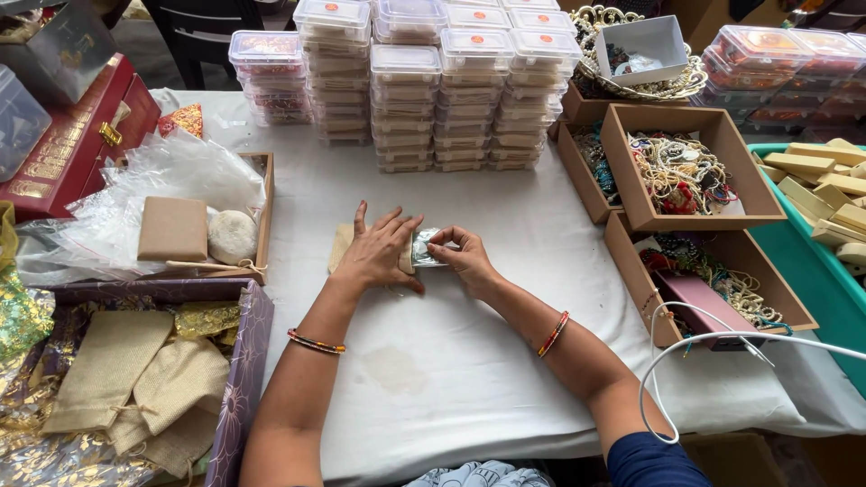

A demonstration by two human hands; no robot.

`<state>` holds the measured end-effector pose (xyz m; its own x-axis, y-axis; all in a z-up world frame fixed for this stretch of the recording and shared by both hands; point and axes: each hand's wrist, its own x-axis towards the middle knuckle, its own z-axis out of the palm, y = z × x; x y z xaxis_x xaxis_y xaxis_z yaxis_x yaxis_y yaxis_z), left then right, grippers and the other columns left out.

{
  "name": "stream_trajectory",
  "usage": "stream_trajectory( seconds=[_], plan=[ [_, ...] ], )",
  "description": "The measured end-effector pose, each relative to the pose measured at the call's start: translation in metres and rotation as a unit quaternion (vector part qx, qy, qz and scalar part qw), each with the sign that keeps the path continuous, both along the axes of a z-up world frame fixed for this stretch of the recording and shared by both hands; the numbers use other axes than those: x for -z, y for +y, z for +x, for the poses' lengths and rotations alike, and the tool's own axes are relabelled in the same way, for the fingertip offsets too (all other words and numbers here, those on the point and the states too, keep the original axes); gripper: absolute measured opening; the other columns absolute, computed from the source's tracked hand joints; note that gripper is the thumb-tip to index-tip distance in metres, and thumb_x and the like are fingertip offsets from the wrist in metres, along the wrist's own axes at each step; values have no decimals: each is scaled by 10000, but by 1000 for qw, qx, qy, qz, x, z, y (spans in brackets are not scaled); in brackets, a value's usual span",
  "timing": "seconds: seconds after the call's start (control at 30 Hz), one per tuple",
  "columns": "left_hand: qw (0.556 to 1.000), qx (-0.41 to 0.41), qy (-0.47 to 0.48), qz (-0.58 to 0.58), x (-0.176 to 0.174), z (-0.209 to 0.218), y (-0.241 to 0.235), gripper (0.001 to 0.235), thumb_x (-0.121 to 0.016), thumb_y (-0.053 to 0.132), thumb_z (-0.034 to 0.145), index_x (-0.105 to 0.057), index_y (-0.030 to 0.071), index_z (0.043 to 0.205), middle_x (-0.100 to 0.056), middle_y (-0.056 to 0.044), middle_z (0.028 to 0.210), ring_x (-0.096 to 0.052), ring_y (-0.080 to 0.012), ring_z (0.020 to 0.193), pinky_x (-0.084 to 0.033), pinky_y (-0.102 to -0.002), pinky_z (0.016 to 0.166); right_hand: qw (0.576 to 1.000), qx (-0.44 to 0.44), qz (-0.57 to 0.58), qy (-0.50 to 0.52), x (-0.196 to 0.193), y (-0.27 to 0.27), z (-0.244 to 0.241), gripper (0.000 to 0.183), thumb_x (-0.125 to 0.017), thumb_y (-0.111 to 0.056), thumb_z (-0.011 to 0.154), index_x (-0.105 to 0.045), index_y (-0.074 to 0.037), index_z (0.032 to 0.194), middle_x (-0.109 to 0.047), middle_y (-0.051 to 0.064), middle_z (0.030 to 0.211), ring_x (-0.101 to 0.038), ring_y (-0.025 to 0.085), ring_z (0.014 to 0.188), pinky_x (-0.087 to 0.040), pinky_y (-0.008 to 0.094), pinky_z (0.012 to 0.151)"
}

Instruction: The person packages a green beaded bracelet by placing it into a clear plastic bag, then into a small beige cloth pouch, and finally into a clear plastic box. They then pick up a silver chain necklace, place it into a clear plastic bag, and put the bag into another beige cloth pouch.

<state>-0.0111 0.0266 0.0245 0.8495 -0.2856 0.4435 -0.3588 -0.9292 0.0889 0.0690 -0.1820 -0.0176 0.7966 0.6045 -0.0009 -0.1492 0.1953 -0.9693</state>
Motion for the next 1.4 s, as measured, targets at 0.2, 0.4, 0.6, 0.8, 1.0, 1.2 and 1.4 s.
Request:
stream_trajectory(
  seconds=[0.2,0.4,0.6,0.8,1.0,1.2,1.4],
  plan=[
    [999,-29,28,-10,0,-3,-7,1331,-847,837,449,-337,214,1509,-627,-89,1243,-555,-263,1292,-72,-652,1241,998,-6,27,-47,-16,-2,-8,176,-744,-47,929,-616,-24,1047,-674,92,1015,-714,148,926,-624,292,819],
    [995,-10,-99,-22,-7,-8,-28,1221,-886,640,614,-285,219,1589,-620,-78,1093,-603,-291,1113,-163,-632,1232,990,47,-3,-132,-20,-2,-22,241,-750,-22,922,-526,-40,1010,-655,55,983,-742,153,919,-631,284,791],
    [987,-7,-160,21,13,-1,-46,1043,-814,308,794,-207,259,1641,-609,-22,1057,-607,-232,1123,-187,-629,1238,953,83,-136,-259,-33,-1,-31,225,-741,-4,896,-622,-15,1086,-733,69,976,-759,149,920,-653,278,810],
    [974,-15,-223,-32,6,-5,-53,1103,-845,287,873,-106,234,1690,-556,-66,1146,-552,-264,1191,-201,-616,1257,983,-17,-15,-181,-22,-6,-34,304,-627,-160,1037,-630,10,1290,-712,101,1155,-672,174,1131,-576,318,966],
    [945,119,-52,-299,-13,-1,-37,1378,-924,371,610,-16,178,1628,-464,-104,1269,-475,-321,1207,-326,-527,1108,983,-133,-21,-124,-26,-3,-17,501,-588,-280,1038,-519,-21,1462,-662,89,1332,-639,185,1236,-561,339,1039],
    [969,41,-9,-243,-12,8,-6,753,-758,344,1006,-358,192,1626,-605,-94,1384,-530,-295,1323,-357,-511,1146,946,-46,-104,-303,-43,-7,-29,473,-703,-172,968,-575,-37,1403,-684,128,1305,-659,203,1220,-558,354,1053],
    [931,-9,81,-354,-38,-2,-30,270,-653,352,1019,-733,96,1044,-720,-50,1034,-725,-218,915,-597,-393,824,878,102,-135,-448,-52,-11,-34,260,-746,-162,972,-702,-48,1201,-718,109,1154,-716,206,1054,-598,347,908]
  ],
)
